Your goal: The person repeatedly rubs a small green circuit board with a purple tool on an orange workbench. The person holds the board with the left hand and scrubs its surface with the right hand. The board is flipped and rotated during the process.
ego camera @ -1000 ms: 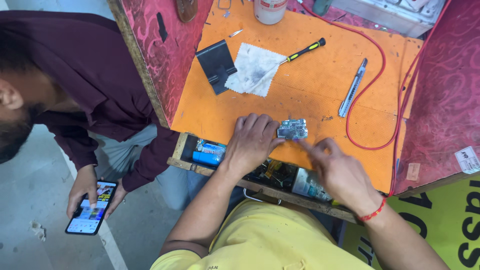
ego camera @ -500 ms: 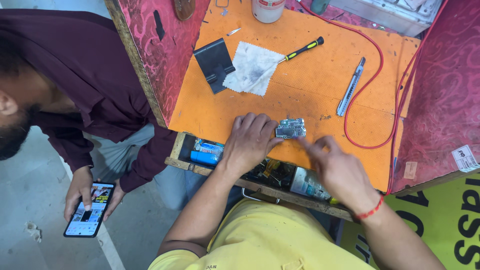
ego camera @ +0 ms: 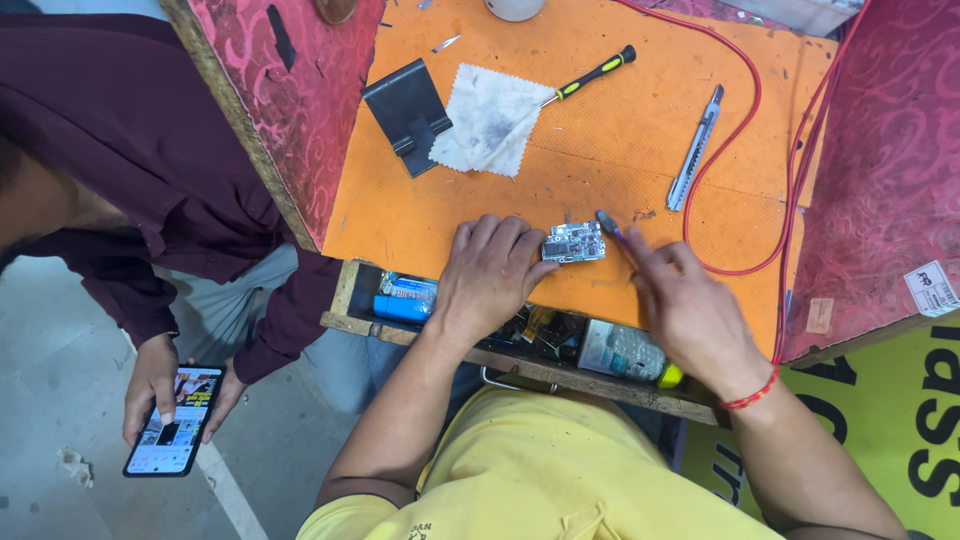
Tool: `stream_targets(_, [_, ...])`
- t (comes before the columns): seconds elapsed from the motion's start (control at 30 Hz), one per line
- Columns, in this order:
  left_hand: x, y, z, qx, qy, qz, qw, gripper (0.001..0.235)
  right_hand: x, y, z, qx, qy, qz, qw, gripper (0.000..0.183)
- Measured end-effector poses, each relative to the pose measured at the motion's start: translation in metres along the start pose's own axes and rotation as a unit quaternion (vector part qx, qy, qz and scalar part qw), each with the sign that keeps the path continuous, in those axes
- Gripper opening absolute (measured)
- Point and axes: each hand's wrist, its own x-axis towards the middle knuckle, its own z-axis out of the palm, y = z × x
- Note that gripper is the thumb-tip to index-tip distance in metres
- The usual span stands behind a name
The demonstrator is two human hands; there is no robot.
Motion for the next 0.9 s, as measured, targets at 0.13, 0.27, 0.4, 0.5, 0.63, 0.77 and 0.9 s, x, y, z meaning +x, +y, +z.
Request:
stream_targets(0.13, [0.001, 0.001, -0.002, -0.005, 0.004, -0.006, 1.000, 0.036, 0.000, -0.010, -0.004, 0.050, 0.006, -0.021, 0.998, 0.052])
stream_targets(0.27, [0.000, 0.000, 0.002, -0.005, 0.004, -0.001, 1.000, 0.036, 0.000, -0.015, 0.005, 0.010, -0.031, 0.020, 0.999, 0.051])
stream_targets(0.4, [-0.002, -0.001, 0.004, 0.008, 0.020, 0.012, 1.000, 0.039, 0.002, -0.013, 0.004, 0.019, -0.043, -0.045, 0.998, 0.059])
stream_targets(0.5, [0.000, 0.000, 0.004, 0.006, 0.008, 0.007, 1.000, 0.038, 0.005, -0.014, -0.002, -0.024, -0.031, -0.035, 0.999, 0.058])
stream_targets(0.63, [0.000, 0.001, 0.003, 0.011, 0.007, 0.004, 1.000, 0.039, 0.012, -0.018, -0.006, -0.024, -0.032, -0.065, 0.997, 0.056])
stream_targets(0.77, [-0.001, 0.002, 0.004, 0.010, 0.008, 0.004, 1.000, 0.037, 0.010, -0.013, -0.006, -0.051, 0.006, -0.010, 0.999, 0.047])
stream_targets(0.9, [-0.001, 0.000, 0.002, 0.013, 0.021, 0.010, 1.000, 0.037, 0.009, -0.009, -0.004, 0.004, -0.029, -0.077, 0.997, 0.054])
